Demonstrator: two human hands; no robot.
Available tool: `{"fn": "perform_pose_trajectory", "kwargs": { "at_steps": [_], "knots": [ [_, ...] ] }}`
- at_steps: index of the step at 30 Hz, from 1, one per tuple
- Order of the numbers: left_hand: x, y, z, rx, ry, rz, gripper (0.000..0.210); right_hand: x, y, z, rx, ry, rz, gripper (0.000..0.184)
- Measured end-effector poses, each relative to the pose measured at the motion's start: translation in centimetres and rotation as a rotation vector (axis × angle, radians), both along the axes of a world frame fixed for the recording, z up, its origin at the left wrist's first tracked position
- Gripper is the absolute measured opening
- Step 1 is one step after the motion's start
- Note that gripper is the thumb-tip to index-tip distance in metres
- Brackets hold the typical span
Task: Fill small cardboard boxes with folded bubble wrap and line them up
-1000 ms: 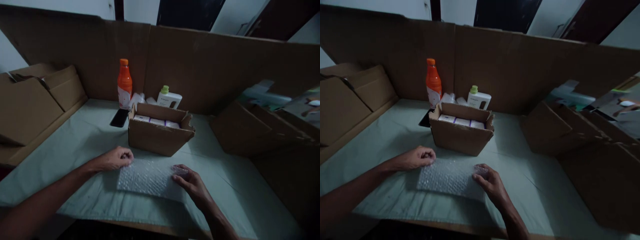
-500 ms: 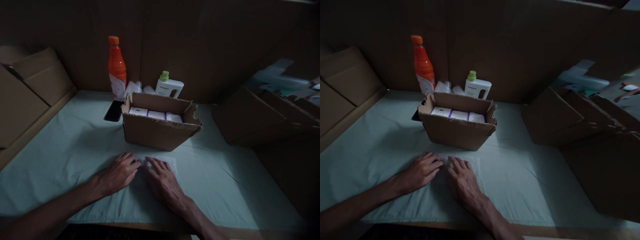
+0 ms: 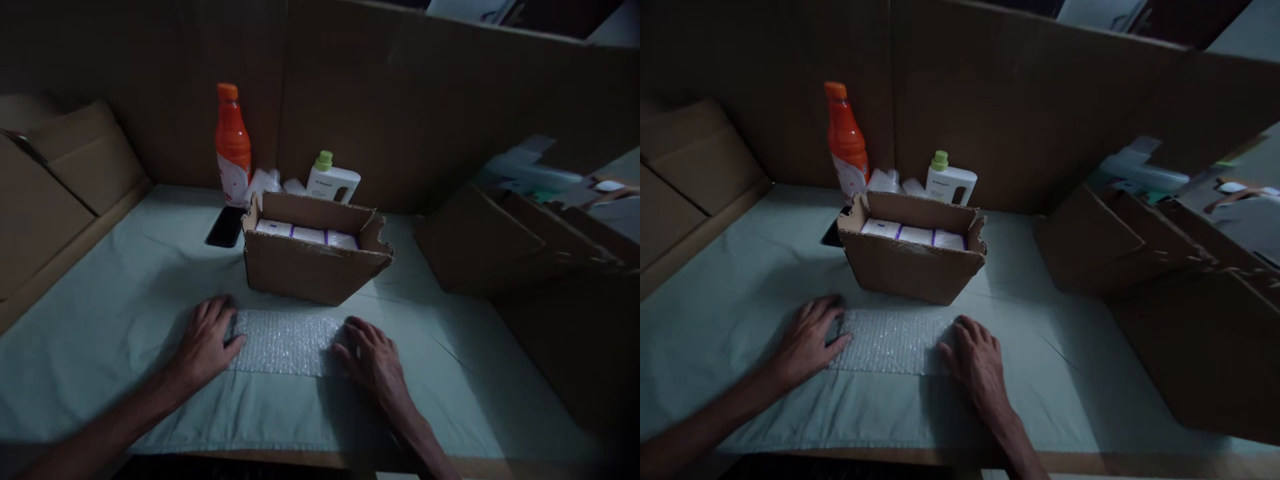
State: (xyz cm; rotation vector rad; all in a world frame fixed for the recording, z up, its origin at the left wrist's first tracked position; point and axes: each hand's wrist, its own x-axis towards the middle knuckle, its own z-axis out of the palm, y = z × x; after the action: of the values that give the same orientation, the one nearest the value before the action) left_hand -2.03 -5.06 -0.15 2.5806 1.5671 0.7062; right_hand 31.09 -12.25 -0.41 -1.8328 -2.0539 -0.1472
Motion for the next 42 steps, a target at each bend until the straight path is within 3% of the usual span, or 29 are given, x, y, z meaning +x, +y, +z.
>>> {"fn": "perform_pose_trajectory", "kwargs": {
  "at_steps": [2, 4, 8, 11, 14, 16, 18, 22, 24, 27, 31, 33, 42],
  "knots": [
    [0.6, -0.5, -0.2, -0.016, -0.072, -0.014, 0.005, -1.6, 0.3, -0.2, -0.015, 0.037, 0.066, 0.022],
    [1.4, -1.1, -0.2, -0.044, -0.177, -0.041, 0.011, -2.4, 0.0, -0.3, -0.023, 0.115, 0.097, 0.022],
    [2.3, -2.7, 0.3, -0.189, -0.437, -0.045, 0.012, -2.0, -1.8, 0.3, -0.072, 0.366, 0.010, 0.034],
    [2.0, -3.5, 0.7, -0.255, -0.613, -0.019, 0.049, -1.7, -2.8, 1.8, -0.099, 0.480, -0.016, 0.057],
    [1.1, -3.3, 2.0, -0.196, -0.678, -0.089, 0.049, -1.8, -2.7, 4.5, -0.029, 0.461, 0.090, 0.046],
    [0.3, -2.7, 4.2, -0.088, -0.694, -0.126, 0.035, -2.0, -2.4, 7.1, 0.067, 0.431, 0.187, 0.032],
    [-0.4, -1.6, 7.5, 0.044, -0.701, -0.135, 0.024, -2.1, -1.9, 10.2, 0.203, 0.408, 0.247, 0.024],
    [-0.4, 2.1, 14.8, 0.206, -0.657, -0.134, 0.020, -2.5, 0.6, 15.9, 0.471, 0.353, 0.197, 0.022],
    [0.6, 4.8, 17.5, 0.229, -0.620, -0.122, 0.022, -2.5, 3.2, 18.0, 0.498, 0.294, 0.154, 0.020],
    [2.8, 9.1, 19.5, 0.125, -0.500, -0.177, 0.028, -1.6, 8.1, 20.0, 0.324, 0.209, 0.093, 0.025],
    [5.1, 13.7, 20.1, -0.064, -0.024, -0.204, 0.030, -0.2, 13.1, 21.3, -0.153, -0.118, -0.010, 0.027],
    [5.6, 15.1, 20.2, -0.108, 0.138, -0.208, 0.028, -0.2, 14.3, 21.8, -0.297, -0.303, -0.029, 0.028],
    [8.1, 16.2, 20.1, -0.261, 0.497, -0.301, 0.016, -4.8, 16.7, 22.3, -0.517, -0.630, 0.043, 0.024]
  ]
}}
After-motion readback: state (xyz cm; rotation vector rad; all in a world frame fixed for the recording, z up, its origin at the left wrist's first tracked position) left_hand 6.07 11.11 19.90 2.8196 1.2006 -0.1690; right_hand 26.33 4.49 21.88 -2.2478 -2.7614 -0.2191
